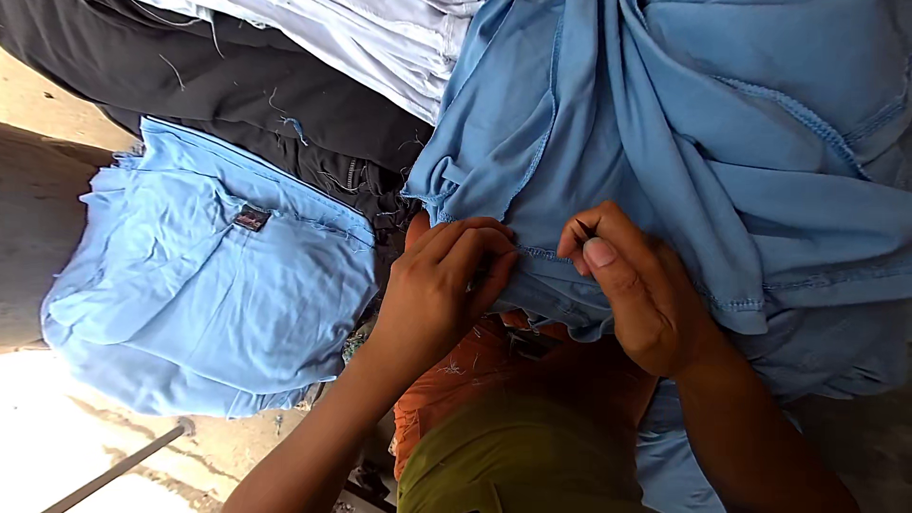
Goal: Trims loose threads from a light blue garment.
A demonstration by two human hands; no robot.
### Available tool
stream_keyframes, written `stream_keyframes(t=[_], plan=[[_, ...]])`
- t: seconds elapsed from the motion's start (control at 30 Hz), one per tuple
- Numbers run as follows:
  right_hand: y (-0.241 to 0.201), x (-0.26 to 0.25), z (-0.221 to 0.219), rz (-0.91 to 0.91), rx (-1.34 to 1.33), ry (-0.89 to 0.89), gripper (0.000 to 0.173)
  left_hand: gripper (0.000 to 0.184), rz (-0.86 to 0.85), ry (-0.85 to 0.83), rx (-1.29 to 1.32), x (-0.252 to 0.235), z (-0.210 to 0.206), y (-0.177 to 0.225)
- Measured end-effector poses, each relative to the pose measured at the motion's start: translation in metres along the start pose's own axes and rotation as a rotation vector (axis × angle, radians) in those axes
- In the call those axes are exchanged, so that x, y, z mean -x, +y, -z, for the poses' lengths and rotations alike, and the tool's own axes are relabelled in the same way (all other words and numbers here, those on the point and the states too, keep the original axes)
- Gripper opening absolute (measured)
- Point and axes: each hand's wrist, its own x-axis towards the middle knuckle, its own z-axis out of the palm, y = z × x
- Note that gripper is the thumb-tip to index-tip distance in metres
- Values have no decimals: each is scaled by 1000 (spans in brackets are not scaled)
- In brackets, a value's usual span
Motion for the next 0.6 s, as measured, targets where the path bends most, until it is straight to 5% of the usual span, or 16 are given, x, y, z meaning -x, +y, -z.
stream_keyframes(t=[0.23,0.6], plan=[[-9,4,-16,70,578,-11,40,13,-53,-56,-87,-6,2,-2],[-7,-5,-15,132,641,-50,36,13,-79,-40,-23,-13,1,-4]])
